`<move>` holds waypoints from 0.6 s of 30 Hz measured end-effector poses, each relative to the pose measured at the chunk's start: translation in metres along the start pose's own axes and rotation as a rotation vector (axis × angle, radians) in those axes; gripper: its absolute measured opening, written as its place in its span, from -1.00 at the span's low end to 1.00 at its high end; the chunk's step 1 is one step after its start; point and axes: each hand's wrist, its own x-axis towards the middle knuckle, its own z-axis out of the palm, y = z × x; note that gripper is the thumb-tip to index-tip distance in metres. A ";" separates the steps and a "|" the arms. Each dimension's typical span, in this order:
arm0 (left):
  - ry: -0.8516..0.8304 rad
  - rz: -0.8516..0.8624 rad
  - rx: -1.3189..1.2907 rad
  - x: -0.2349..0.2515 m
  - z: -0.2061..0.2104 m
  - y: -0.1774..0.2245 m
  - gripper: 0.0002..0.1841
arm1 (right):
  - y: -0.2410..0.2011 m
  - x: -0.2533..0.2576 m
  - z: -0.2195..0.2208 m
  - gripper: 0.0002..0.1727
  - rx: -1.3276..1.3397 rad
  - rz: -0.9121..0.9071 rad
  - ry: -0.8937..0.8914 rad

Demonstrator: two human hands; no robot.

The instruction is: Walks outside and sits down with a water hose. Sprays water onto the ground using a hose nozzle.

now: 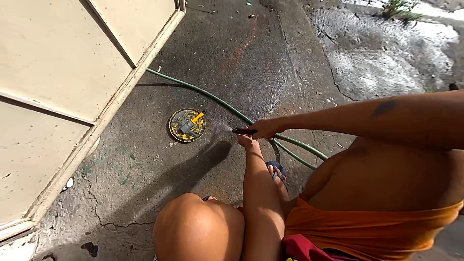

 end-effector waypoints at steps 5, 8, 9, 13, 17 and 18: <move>0.056 -0.238 0.472 -0.124 0.025 0.138 -0.64 | -0.007 0.001 -0.005 -0.63 -0.003 -0.027 0.086; 0.072 -0.204 0.436 -0.125 0.025 0.139 -0.69 | -0.007 0.006 -0.007 -0.53 -0.011 -0.034 0.147; 0.078 -0.207 0.426 -0.124 0.026 0.139 -0.71 | -0.009 0.006 -0.007 -0.54 -0.020 -0.047 0.144; 0.097 -0.235 0.377 -0.120 0.027 0.140 -0.70 | -0.015 0.010 -0.004 -0.55 -0.040 -0.087 0.134; 0.091 -0.198 0.471 -0.120 0.024 0.137 -0.73 | -0.013 0.011 -0.013 -0.55 0.034 -0.055 0.203; 0.102 -0.167 0.488 -0.122 0.024 0.135 -0.73 | -0.010 0.012 -0.019 -0.54 0.061 -0.031 0.227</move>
